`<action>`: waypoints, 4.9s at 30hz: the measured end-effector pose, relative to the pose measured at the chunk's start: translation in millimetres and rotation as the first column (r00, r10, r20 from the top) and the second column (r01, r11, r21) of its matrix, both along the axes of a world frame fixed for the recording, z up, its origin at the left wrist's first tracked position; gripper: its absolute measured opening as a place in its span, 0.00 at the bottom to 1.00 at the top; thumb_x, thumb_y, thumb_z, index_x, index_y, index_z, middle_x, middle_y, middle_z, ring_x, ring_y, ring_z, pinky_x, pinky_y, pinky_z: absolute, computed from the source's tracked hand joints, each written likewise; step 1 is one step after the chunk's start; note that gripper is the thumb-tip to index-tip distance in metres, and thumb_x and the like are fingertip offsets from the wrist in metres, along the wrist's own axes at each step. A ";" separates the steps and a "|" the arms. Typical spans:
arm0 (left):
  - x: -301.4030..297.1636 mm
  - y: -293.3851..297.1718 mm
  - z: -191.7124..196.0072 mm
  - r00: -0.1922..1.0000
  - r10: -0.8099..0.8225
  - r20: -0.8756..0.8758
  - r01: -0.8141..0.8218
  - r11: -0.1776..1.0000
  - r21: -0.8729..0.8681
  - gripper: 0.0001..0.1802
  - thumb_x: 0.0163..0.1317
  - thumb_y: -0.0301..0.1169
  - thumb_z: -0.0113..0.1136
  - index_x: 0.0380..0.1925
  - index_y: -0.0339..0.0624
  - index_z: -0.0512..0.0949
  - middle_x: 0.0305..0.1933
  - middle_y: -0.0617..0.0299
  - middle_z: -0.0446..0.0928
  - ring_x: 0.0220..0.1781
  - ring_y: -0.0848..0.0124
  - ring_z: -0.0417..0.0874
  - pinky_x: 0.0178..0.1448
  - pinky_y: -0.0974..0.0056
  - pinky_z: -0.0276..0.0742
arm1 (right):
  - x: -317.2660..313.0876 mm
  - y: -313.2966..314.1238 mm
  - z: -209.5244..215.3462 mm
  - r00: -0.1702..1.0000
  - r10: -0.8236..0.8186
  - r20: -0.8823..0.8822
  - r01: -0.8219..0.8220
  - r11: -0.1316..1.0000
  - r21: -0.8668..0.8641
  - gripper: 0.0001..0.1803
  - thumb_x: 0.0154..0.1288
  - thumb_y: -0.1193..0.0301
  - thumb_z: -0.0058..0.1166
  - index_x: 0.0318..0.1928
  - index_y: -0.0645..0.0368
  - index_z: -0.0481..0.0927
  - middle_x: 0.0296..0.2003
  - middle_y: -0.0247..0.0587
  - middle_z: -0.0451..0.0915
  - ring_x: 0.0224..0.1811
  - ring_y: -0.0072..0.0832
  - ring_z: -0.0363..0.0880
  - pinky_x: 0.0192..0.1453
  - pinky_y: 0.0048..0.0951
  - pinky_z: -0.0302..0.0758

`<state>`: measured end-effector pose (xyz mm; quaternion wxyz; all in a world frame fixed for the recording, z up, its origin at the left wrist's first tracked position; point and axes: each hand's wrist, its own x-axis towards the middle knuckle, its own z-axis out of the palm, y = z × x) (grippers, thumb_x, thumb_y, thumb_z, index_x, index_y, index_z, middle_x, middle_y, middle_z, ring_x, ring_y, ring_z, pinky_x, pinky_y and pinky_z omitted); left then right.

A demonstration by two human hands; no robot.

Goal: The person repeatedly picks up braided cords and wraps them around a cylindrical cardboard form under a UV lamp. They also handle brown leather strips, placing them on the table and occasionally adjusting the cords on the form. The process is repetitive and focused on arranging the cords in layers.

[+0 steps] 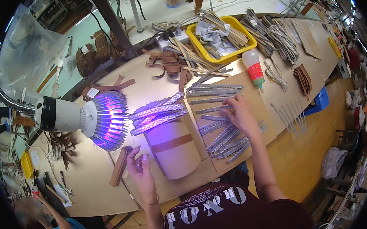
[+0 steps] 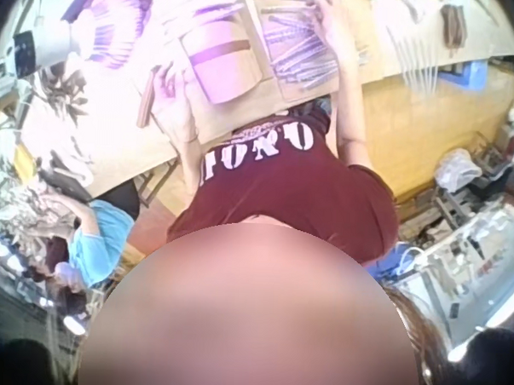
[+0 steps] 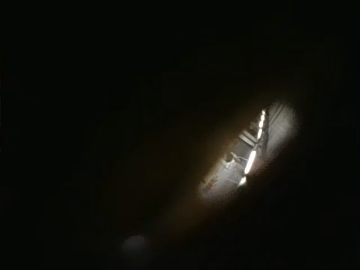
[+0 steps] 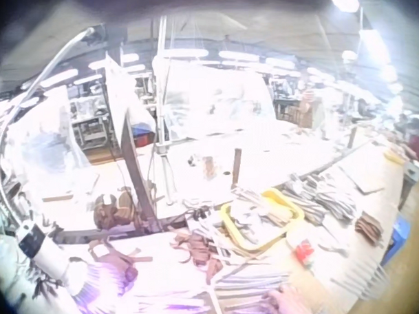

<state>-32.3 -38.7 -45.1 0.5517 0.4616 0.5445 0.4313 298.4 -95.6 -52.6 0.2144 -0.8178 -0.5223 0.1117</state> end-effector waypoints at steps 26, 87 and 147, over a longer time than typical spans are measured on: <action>45.6 17.7 55.4 0.931 -0.088 0.353 0.043 0.990 0.133 0.18 0.63 0.15 0.60 0.52 0.30 0.71 0.48 0.50 0.82 0.49 0.68 0.85 0.54 0.67 0.80 | -90.1 30.5 79.7 0.865 0.411 0.288 -0.500 0.753 0.427 0.14 0.52 0.75 0.69 0.38 0.54 0.77 0.36 0.36 0.80 0.37 0.36 0.77 0.44 0.37 0.71; 14.6 -8.1 -9.4 0.994 -0.047 -0.097 0.063 0.984 0.169 0.11 0.63 0.28 0.63 0.44 0.38 0.80 0.46 0.55 0.76 0.46 0.61 0.80 0.50 0.62 0.76 | -76.8 18.5 22.4 0.719 0.279 -0.636 -0.321 0.946 0.052 0.14 0.64 0.70 0.66 0.41 0.65 0.74 0.37 0.34 0.70 0.31 0.19 0.66 0.35 0.20 0.65; 16.0 -53.7 -22.2 0.937 -0.037 -0.348 0.196 0.879 0.434 0.49 0.50 0.73 0.58 0.61 0.45 0.75 0.56 0.50 0.69 0.58 0.50 0.71 0.60 0.47 0.67 | -169.1 77.9 114.2 0.853 0.521 -0.040 -0.490 0.770 -0.410 0.12 0.66 0.66 0.60 0.31 0.64 0.80 0.27 0.48 0.81 0.27 0.46 0.79 0.34 0.39 0.72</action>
